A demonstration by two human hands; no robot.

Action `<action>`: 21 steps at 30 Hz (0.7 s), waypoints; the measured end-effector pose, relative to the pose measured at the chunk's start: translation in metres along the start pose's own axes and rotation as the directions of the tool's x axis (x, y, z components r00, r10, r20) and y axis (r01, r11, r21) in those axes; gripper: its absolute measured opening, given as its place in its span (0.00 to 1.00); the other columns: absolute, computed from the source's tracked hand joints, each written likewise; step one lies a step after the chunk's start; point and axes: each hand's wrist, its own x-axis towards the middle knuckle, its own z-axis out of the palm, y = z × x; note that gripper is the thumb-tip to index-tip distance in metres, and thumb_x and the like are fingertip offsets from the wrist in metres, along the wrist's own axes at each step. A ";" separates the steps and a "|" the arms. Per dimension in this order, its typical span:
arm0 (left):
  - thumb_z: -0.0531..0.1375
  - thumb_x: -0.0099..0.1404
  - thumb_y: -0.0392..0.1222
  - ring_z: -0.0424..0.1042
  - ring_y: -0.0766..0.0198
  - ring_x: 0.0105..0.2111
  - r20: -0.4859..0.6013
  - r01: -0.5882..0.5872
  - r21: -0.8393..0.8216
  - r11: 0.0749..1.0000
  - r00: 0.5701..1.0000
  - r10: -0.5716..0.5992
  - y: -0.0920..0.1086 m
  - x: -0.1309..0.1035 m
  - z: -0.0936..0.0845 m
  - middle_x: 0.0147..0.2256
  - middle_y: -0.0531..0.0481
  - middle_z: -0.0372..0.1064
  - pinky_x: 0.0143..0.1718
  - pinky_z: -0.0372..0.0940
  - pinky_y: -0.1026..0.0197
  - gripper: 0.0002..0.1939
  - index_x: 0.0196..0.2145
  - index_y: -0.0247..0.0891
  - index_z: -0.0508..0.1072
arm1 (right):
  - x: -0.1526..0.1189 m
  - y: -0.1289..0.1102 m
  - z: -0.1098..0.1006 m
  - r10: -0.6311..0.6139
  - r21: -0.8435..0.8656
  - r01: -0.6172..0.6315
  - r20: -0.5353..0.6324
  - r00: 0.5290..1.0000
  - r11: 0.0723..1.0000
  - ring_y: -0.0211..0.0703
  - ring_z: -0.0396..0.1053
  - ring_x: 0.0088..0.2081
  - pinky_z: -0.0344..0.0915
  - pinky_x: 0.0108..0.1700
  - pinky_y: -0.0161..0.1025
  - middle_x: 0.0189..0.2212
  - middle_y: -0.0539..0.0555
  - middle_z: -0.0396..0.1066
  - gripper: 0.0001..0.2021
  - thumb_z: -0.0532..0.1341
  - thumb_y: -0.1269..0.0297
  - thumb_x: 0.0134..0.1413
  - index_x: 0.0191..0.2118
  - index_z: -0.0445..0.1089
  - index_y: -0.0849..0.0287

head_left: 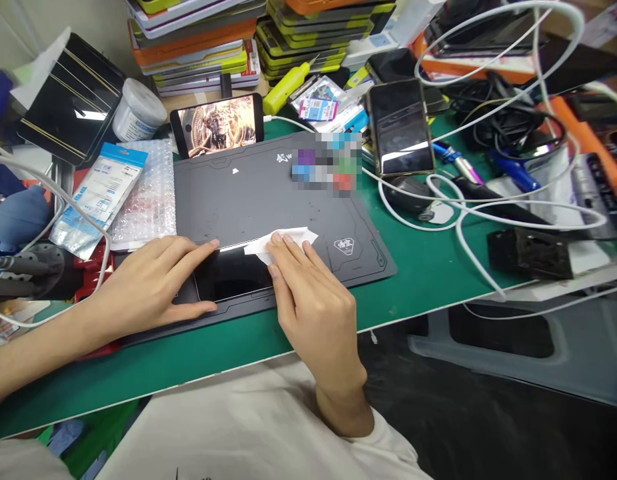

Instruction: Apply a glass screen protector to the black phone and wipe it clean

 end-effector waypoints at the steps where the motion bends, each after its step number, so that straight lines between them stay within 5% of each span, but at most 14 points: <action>1: 0.60 0.85 0.65 0.82 0.42 0.51 -0.004 -0.003 -0.004 1.000 1.000 0.003 0.000 0.000 0.000 0.54 0.33 0.79 0.53 0.79 0.43 0.39 0.79 0.36 0.63 | -0.001 -0.001 -0.001 0.000 0.000 0.000 -0.008 1.000 1.000 0.57 0.84 0.67 0.80 0.74 0.54 0.65 0.62 0.84 0.25 0.63 0.75 0.81 0.77 0.73 0.59; 12: 0.60 0.86 0.60 0.82 0.42 0.51 -0.033 -0.072 0.022 0.997 0.997 0.073 0.002 0.003 0.000 0.54 0.32 0.80 0.51 0.80 0.43 0.33 0.74 0.32 0.67 | -0.028 0.001 -0.021 0.033 0.098 -0.030 -0.022 0.999 0.995 0.57 0.85 0.65 0.81 0.74 0.57 0.62 0.60 0.87 0.26 0.65 0.80 0.76 0.74 0.76 0.57; 21: 0.60 0.86 0.59 0.83 0.43 0.49 -0.050 -0.094 0.052 0.994 0.994 0.097 0.000 0.003 0.001 0.53 0.31 0.80 0.48 0.81 0.45 0.32 0.71 0.28 0.70 | 0.002 0.006 -0.005 -0.012 0.035 0.014 -0.041 0.999 0.999 0.54 0.87 0.62 0.79 0.75 0.53 0.59 0.63 0.88 0.16 0.63 0.79 0.78 0.63 0.82 0.64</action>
